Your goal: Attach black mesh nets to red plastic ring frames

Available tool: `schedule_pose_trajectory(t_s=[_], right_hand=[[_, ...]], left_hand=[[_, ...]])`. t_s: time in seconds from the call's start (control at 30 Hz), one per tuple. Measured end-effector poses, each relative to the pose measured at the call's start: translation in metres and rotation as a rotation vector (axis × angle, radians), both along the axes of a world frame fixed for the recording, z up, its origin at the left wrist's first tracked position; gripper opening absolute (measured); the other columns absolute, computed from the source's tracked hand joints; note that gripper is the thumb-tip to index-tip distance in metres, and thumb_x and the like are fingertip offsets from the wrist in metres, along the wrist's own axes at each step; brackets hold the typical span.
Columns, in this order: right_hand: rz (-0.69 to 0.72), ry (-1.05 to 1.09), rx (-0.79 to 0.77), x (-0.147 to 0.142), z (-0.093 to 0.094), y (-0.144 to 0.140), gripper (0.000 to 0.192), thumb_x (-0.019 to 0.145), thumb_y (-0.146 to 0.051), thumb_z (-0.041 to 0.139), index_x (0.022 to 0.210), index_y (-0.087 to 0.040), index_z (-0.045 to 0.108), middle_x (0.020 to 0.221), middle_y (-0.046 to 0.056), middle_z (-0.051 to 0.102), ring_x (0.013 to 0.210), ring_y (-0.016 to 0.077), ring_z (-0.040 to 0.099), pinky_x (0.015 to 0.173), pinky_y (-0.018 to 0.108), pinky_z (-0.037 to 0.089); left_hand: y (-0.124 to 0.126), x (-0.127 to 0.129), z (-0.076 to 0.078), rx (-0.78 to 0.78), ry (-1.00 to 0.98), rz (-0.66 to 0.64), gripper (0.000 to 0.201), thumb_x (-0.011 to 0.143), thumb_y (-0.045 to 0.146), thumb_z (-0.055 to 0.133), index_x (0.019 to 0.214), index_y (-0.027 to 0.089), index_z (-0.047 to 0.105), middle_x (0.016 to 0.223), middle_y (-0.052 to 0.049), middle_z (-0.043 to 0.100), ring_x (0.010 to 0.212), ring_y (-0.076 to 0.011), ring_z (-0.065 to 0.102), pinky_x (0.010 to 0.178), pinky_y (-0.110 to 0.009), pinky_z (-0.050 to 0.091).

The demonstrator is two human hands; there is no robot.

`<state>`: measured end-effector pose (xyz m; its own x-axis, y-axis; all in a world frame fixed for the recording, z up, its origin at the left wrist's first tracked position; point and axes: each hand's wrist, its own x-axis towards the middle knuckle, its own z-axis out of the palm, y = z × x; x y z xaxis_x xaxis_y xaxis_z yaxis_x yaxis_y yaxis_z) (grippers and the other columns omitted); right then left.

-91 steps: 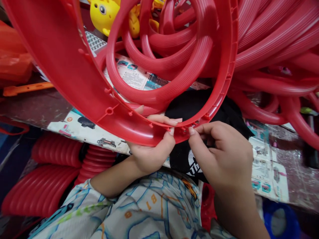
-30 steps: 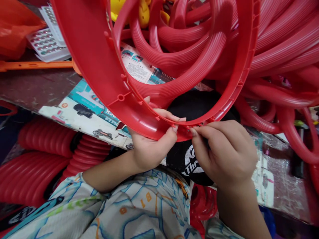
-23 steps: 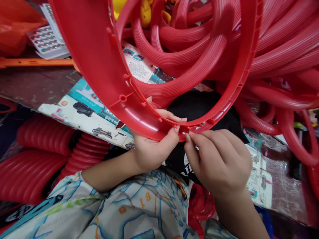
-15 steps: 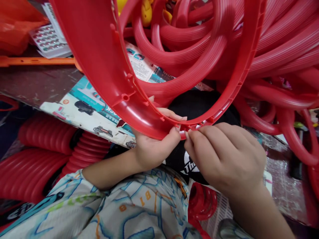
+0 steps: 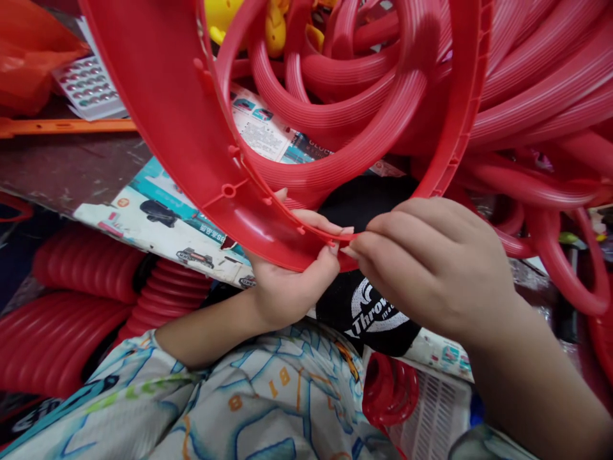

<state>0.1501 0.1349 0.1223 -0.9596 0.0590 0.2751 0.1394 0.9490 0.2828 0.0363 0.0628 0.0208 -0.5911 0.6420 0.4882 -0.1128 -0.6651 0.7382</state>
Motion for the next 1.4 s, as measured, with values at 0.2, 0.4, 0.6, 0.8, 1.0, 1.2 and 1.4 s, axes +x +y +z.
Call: schedule_pose_trajectory(t_s=[0.2,0.4,0.6,0.8,1.0,1.2,1.4], right_hand=[[-0.208,0.166,-0.263,0.001,-0.013,-0.002,0.010,0.090,-0.023,0.057,0.080,-0.018,0.058,0.080,0.005,0.063,0.075,0.0185,0.051,0.074,0.036,0.046],[-0.255,0.219,-0.333,0.012,-0.009,-0.009,0.005,0.086,-0.020,0.062,0.090,-0.019,0.060,0.092,0.006,0.065,0.090,0.0230,0.057,0.081,0.042,0.047],[-0.120,0.254,-0.066,0.022,-0.021,-0.007,0.025,0.079,-0.019,0.073,0.101,-0.027,0.064,0.113,0.005,0.064,0.102,0.0249,0.054,0.084,0.042,0.046],[-0.086,0.321,-0.003,0.021,-0.029,-0.005,0.022,0.075,-0.015,0.075,0.092,-0.021,0.063,0.106,0.006,0.068,0.096,0.0231,0.058,0.079,0.039,0.048],[-0.183,0.370,-0.028,0.016,-0.038,-0.019,0.025,0.070,-0.011,0.078,0.089,-0.019,0.063,0.097,0.006,0.069,0.093,0.0227,0.060,0.082,0.038,0.050],[-0.242,0.511,-0.109,0.010,-0.046,-0.026,0.024,0.070,-0.012,0.077,0.088,-0.019,0.064,0.098,0.008,0.066,0.091,0.0225,0.062,0.082,0.038,0.051],[-0.367,0.526,-0.060,0.035,-0.049,-0.009,0.061,0.071,-0.061,0.072,0.116,-0.021,0.061,0.125,0.016,0.051,0.114,0.0342,0.054,0.088,0.046,0.050]], left_hand=[[-0.002,-0.002,-0.003,-0.045,0.036,-0.005,0.054,0.081,-0.005,0.059,0.123,0.025,0.044,0.095,0.002,0.061,0.086,-0.0086,0.069,0.092,-0.028,0.057],[-0.001,-0.002,-0.003,-0.070,0.060,0.054,0.051,0.082,0.001,0.063,0.123,0.025,0.044,0.092,0.003,0.062,0.083,-0.0083,0.069,0.090,-0.028,0.058],[0.001,-0.002,-0.004,-0.059,0.074,0.085,0.056,0.082,0.003,0.064,0.127,0.028,0.043,0.091,0.004,0.063,0.082,-0.0077,0.069,0.092,-0.026,0.056],[0.000,-0.001,-0.011,-0.033,0.074,0.047,0.053,0.081,0.000,0.060,0.124,0.026,0.044,0.095,0.002,0.063,0.084,-0.0100,0.069,0.091,-0.030,0.057],[0.000,0.000,-0.012,-0.024,0.062,0.037,0.058,0.078,-0.003,0.060,0.126,0.025,0.043,0.095,0.001,0.062,0.085,-0.0119,0.070,0.091,-0.032,0.058],[-0.004,0.001,-0.013,-0.027,0.015,-0.039,0.063,0.080,-0.005,0.058,0.131,0.027,0.040,0.100,0.001,0.061,0.090,-0.0138,0.071,0.094,-0.035,0.058],[-0.010,-0.012,-0.006,-0.048,-0.066,-0.076,0.059,0.081,-0.005,0.057,0.128,0.029,0.045,0.096,0.002,0.062,0.091,-0.0126,0.070,0.089,-0.033,0.061]])
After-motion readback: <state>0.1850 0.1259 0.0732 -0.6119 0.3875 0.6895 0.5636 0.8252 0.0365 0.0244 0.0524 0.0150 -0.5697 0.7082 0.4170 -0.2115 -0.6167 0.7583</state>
